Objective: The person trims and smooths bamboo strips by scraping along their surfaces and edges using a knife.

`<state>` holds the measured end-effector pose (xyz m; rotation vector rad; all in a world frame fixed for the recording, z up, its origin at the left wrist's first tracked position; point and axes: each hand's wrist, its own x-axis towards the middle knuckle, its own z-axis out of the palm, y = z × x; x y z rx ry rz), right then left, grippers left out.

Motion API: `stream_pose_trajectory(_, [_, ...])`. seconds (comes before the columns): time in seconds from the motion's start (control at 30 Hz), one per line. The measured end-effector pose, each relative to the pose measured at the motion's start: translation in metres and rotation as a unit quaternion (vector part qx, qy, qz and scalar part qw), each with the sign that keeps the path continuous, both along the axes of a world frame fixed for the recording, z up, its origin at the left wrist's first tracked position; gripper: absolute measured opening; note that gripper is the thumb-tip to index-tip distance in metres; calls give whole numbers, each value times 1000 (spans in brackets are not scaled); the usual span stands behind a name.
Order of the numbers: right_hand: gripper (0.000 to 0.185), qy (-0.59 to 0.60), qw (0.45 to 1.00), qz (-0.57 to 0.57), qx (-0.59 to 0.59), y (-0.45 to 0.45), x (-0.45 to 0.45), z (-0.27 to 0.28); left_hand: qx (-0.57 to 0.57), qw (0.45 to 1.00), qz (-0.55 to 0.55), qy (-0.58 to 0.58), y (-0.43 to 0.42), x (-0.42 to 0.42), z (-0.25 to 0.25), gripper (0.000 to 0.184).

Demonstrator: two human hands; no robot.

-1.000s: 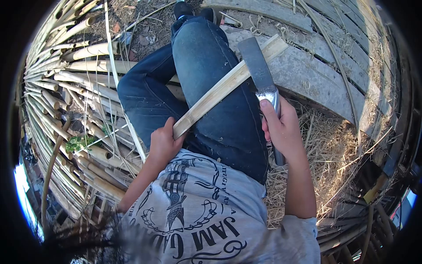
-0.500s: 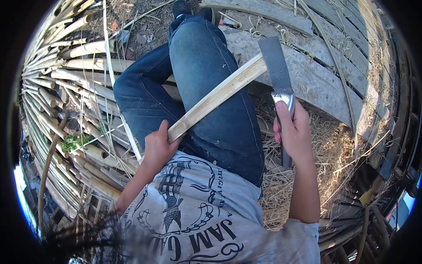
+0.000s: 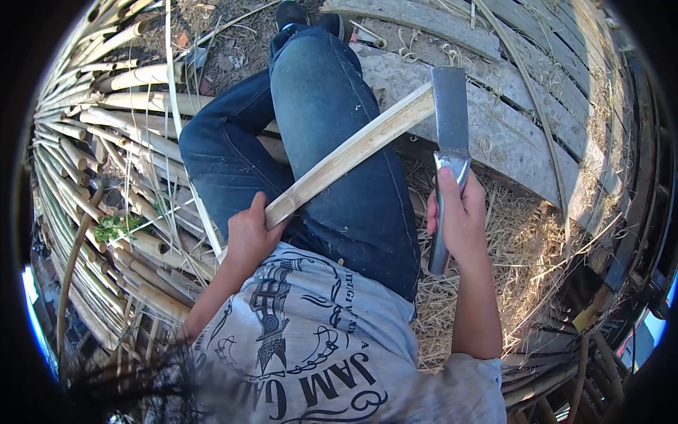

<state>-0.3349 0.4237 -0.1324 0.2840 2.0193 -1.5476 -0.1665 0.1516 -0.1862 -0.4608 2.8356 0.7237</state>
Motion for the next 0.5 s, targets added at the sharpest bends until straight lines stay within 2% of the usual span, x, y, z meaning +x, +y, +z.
stream_pose_trajectory(0.03, [27,-17,996,81,21,-5,3,6,0,1000,0,-5,-2,1,-2,39])
stream_pose_trajectory(0.13, [27,-30,992,122,29,-4,4,16,3,1000,-3,-2,-4,-1,0,39])
stream_pose_trajectory(0.23, [25,-19,1000,17,0,-3,4,6,18,1000,6,-8,0,-1,-3,39])
stream_pose_trajectory(0.27, [25,-39,993,111,24,-7,7,9,25,1000,10,-16,-1,-2,-3,38])
stream_pose_trajectory(0.33, [25,-58,988,138,30,-9,10,18,21,1000,15,-17,-4,2,-1,39])
stream_pose_trajectory(0.4, [25,-22,994,103,28,-1,2,13,21,999,20,-16,-4,1,-4,39])
stream_pose_trajectory(0.43, [26,12,999,34,13,-2,5,3,28,999,17,-11,-2,0,-6,39])
stream_pose_trajectory(0.47, [26,11,999,36,13,-3,10,3,35,999,14,-5,-1,1,-8,39])
stream_pose_trajectory(0.5, [25,-3,996,88,31,-8,15,5,34,999,14,-4,-3,2,-7,39])
